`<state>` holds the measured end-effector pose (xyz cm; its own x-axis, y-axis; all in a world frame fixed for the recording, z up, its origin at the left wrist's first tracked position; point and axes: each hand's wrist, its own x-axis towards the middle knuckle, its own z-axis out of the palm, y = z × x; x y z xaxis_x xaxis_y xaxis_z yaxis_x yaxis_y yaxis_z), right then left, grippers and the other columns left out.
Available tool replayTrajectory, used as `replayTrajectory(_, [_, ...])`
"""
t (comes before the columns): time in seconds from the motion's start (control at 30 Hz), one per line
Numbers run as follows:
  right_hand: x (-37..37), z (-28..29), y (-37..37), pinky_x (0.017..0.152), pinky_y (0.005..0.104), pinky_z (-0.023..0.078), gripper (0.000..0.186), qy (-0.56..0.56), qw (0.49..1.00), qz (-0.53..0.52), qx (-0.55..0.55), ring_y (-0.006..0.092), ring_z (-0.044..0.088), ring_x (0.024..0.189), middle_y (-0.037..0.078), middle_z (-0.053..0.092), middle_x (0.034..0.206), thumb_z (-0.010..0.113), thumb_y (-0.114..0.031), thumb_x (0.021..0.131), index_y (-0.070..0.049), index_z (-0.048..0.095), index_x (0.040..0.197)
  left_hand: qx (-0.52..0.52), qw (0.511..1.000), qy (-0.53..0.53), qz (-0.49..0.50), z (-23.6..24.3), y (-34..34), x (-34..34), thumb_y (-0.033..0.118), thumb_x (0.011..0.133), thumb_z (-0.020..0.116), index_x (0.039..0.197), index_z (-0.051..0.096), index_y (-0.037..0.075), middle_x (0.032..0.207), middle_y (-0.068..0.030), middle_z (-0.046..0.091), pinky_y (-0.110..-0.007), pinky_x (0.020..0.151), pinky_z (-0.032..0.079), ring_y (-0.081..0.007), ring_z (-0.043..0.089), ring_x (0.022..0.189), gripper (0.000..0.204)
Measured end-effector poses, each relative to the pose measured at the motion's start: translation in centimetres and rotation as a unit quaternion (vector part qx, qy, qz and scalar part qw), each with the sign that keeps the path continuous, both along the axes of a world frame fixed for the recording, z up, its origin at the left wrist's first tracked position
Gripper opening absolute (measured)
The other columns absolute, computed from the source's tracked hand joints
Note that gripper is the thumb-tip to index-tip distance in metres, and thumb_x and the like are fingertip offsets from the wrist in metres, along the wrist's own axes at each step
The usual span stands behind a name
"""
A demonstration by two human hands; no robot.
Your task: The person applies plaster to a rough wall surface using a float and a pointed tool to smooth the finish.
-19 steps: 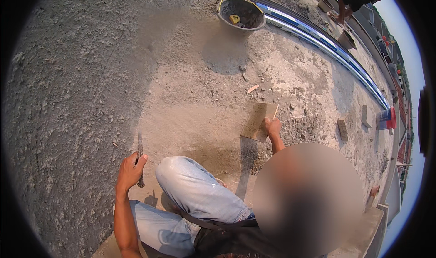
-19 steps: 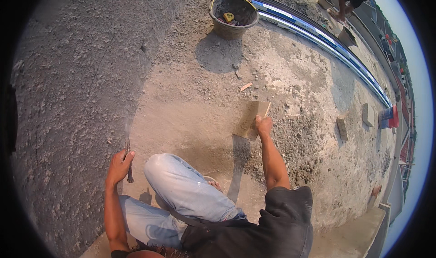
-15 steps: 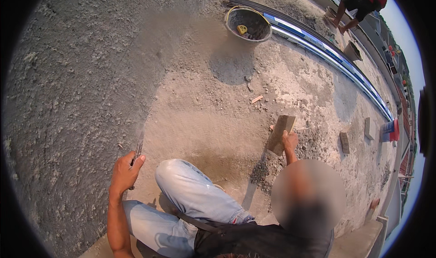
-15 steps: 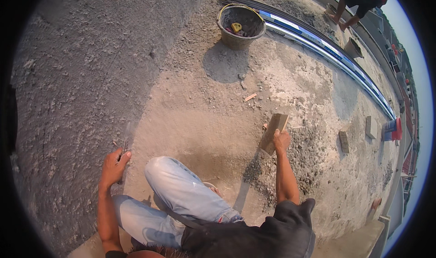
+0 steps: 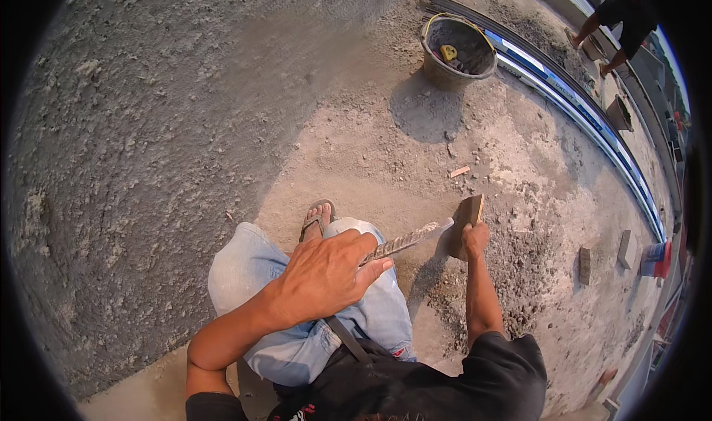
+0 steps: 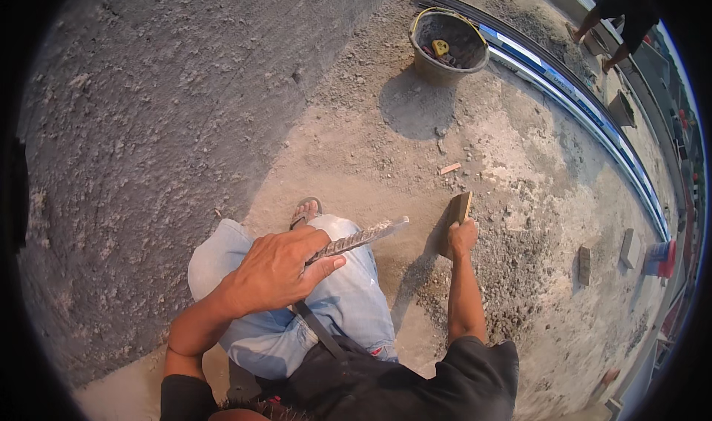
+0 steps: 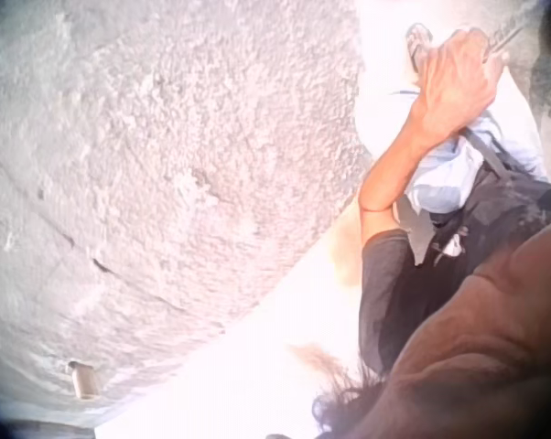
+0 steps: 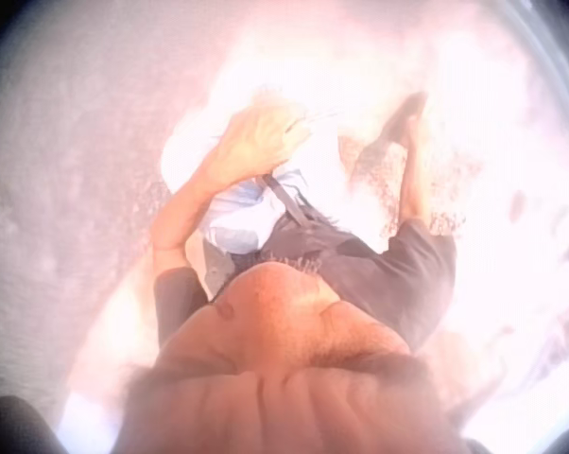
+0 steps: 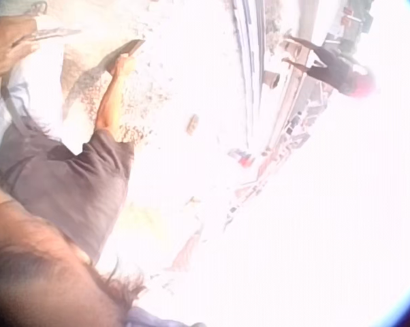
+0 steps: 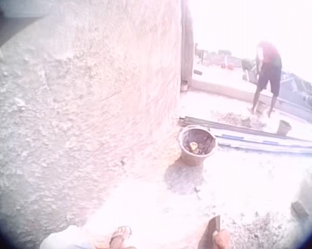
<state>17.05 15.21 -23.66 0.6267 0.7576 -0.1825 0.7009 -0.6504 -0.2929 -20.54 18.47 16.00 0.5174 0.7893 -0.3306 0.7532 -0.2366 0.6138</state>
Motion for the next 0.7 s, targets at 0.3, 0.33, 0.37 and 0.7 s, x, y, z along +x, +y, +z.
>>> replayTrajectory(0.3, [-10.2,8.8,15.1,0.066,0.0434,0.048,0.034,0.233,0.963,0.113,0.074,0.0377,0.065,0.070,0.022,0.066,0.072,0.068,-0.030,0.077,0.002,0.068,0.087,0.034,0.970,-0.230,-0.075,-4.7,6.1,7.5,0.031,0.091,0.057,0.090,0.053,0.002,0.081,-0.0149,0.058,-0.045,0.063,0.049,-0.0367,0.062,0.074,0.029])
replayTrajectory(0.33, [-12.5,8.1,18.0,0.064,0.0426,0.048,0.033,0.227,0.959,0.169,0.030,0.0352,0.065,0.068,0.021,0.066,0.072,0.068,-0.030,0.077,0.002,0.068,0.087,0.038,0.965,-0.247,-0.075,-5.0,6.9,8.0,0.030,0.091,0.057,0.090,0.052,0.002,0.081,-0.0150,0.057,-0.045,0.062,0.049,-0.0366,0.062,0.073,0.029])
replayTrajectory(0.37, [-15.9,7.4,19.6,0.065,0.0412,0.049,0.032,0.335,0.926,0.172,0.036,0.0327,0.066,0.068,0.020,0.067,0.073,0.068,-0.029,0.078,0.001,0.068,0.089,0.034,0.961,-0.264,-0.072,-5.9,7.6,8.3,0.030,0.091,0.057,0.090,0.052,0.002,0.081,-0.0151,0.057,-0.045,0.062,0.049,-0.0365,0.062,0.073,0.029])
replayTrajectory(0.7, [-36.1,-2.8,23.8,0.075,0.0436,0.051,0.038,0.404,0.913,0.048,0.017,0.0389,0.066,0.084,0.027,0.066,0.086,0.067,-0.033,0.077,0.002,0.069,0.091,-0.013,0.944,-0.324,-0.057,-8.5,14.5,8.9,0.028,0.091,0.057,0.083,0.049,0.001,0.076,-0.0153,0.056,-0.045,0.058,0.049,-0.0347,0.063,0.068,0.029])
